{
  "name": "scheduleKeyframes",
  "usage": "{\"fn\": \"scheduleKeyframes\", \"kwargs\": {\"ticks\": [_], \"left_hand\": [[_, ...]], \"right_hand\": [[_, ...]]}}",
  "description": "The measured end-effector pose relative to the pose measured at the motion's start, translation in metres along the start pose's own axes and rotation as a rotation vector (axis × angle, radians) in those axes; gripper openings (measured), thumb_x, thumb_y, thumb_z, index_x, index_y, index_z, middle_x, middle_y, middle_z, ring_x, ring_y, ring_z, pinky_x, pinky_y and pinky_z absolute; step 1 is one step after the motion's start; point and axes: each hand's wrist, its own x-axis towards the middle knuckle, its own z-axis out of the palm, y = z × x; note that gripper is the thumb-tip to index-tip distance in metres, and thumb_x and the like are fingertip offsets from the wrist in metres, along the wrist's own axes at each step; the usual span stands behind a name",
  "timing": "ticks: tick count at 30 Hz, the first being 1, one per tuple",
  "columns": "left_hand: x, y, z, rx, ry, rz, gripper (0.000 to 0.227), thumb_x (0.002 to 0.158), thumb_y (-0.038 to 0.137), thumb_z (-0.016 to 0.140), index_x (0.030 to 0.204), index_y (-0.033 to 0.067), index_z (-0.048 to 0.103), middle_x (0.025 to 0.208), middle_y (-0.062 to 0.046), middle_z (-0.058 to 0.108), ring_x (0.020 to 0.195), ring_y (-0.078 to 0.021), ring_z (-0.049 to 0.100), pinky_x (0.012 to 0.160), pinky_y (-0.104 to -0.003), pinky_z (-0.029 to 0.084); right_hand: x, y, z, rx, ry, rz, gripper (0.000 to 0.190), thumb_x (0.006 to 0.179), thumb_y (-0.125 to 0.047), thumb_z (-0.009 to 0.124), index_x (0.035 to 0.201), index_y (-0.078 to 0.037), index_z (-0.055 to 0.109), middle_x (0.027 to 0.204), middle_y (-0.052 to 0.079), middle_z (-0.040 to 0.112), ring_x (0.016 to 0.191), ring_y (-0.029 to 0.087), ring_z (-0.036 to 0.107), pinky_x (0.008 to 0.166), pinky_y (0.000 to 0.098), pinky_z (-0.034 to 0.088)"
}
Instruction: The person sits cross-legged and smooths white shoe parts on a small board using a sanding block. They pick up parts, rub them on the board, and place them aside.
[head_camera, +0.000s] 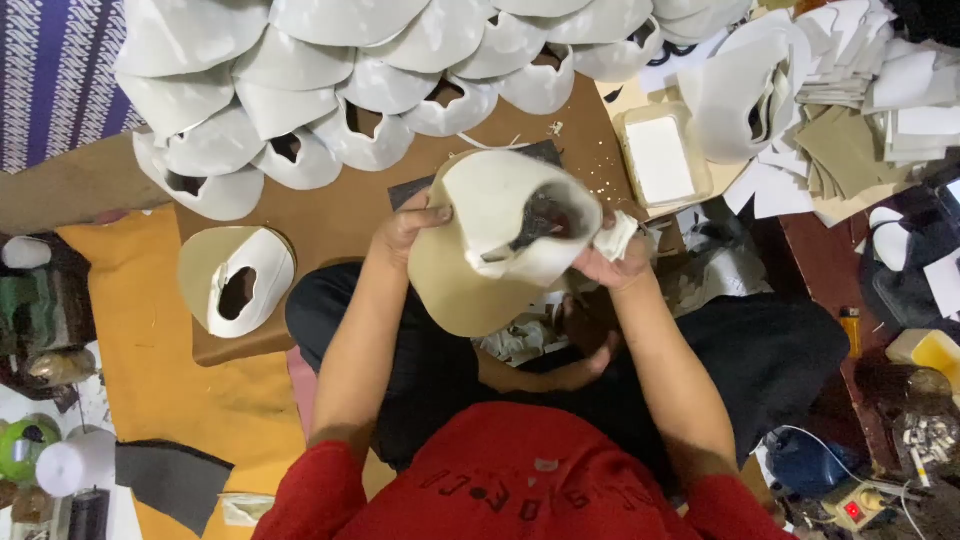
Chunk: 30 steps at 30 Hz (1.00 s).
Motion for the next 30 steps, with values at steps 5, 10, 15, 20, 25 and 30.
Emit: {"fn": "scheduleKeyframes", "kwargs": {"ticks": [5,10,15,20,25,30], "left_hand": [[0.014,-0.013,-0.071,0.244,-0.112,-0.101,0.042,0.078,-0.007,0.067,0.119,-0.0054,0.066,0.095,-0.019,0.073,0.081,-0.0281,0.076,0.069,-0.040,0.064],[0.042,0.039,-0.025,0.736,-0.147,-0.132,0.043,0.090,0.002,0.068,0.131,-0.0035,0.060,0.116,-0.007,0.064,0.098,-0.0156,0.067,0.087,-0.031,0.060],[0.060,0.006,-0.051,1.193,0.789,0.338,0.044,0.092,0.034,0.078,0.125,0.0098,0.061,0.120,-0.023,0.066,0.116,-0.0459,0.062,0.097,-0.051,0.055],[-0.025,0.005,0.061,0.879,0.498,-0.228,0.092,0.090,0.076,0.014,0.086,0.0020,0.068,0.067,-0.018,0.066,0.068,-0.0300,0.070,0.070,-0.041,0.058],[-0.023,-0.033,0.065,0.269,0.332,-0.331,0.110,0.086,0.082,0.007,0.113,-0.0065,0.067,0.094,-0.027,0.070,0.095,-0.0370,0.072,0.090,-0.048,0.056],[0.013,-0.072,-0.025,-0.506,0.523,0.200,0.040,0.096,0.037,0.068,0.121,0.0050,0.071,0.122,-0.016,0.073,0.115,-0.0298,0.070,0.105,-0.044,0.053]], "right_hand": [[0.030,-0.001,0.041,-0.018,0.033,0.001,0.036,0.085,-0.014,0.076,0.116,-0.019,0.059,0.151,0.020,0.048,0.146,0.042,0.037,0.118,0.0682,0.026],[0.053,0.017,0.064,-0.034,0.088,-0.003,0.018,0.087,-0.017,0.072,0.099,-0.018,0.058,0.141,0.026,0.054,0.140,0.051,0.045,0.113,0.0745,0.031],[0.051,0.032,0.012,-0.075,0.516,-0.138,0.040,0.092,-0.024,0.067,0.130,-0.015,0.062,0.139,0.017,0.064,0.131,0.035,0.061,0.116,0.0605,0.043],[0.108,0.038,0.088,-0.135,0.598,-0.278,0.045,0.095,-0.024,0.068,0.139,-0.017,0.058,0.144,0.010,0.061,0.134,0.031,0.060,0.121,0.0543,0.043],[0.115,0.044,0.111,-0.125,0.501,-0.233,0.042,0.095,-0.026,0.068,0.135,-0.021,0.061,0.142,0.007,0.063,0.134,0.031,0.059,0.122,0.0577,0.042],[0.059,0.051,0.092,-0.129,0.441,-0.223,0.035,0.086,-0.015,0.076,0.120,-0.016,0.066,0.125,0.012,0.073,0.126,0.031,0.065,0.110,0.0633,0.047]]}}
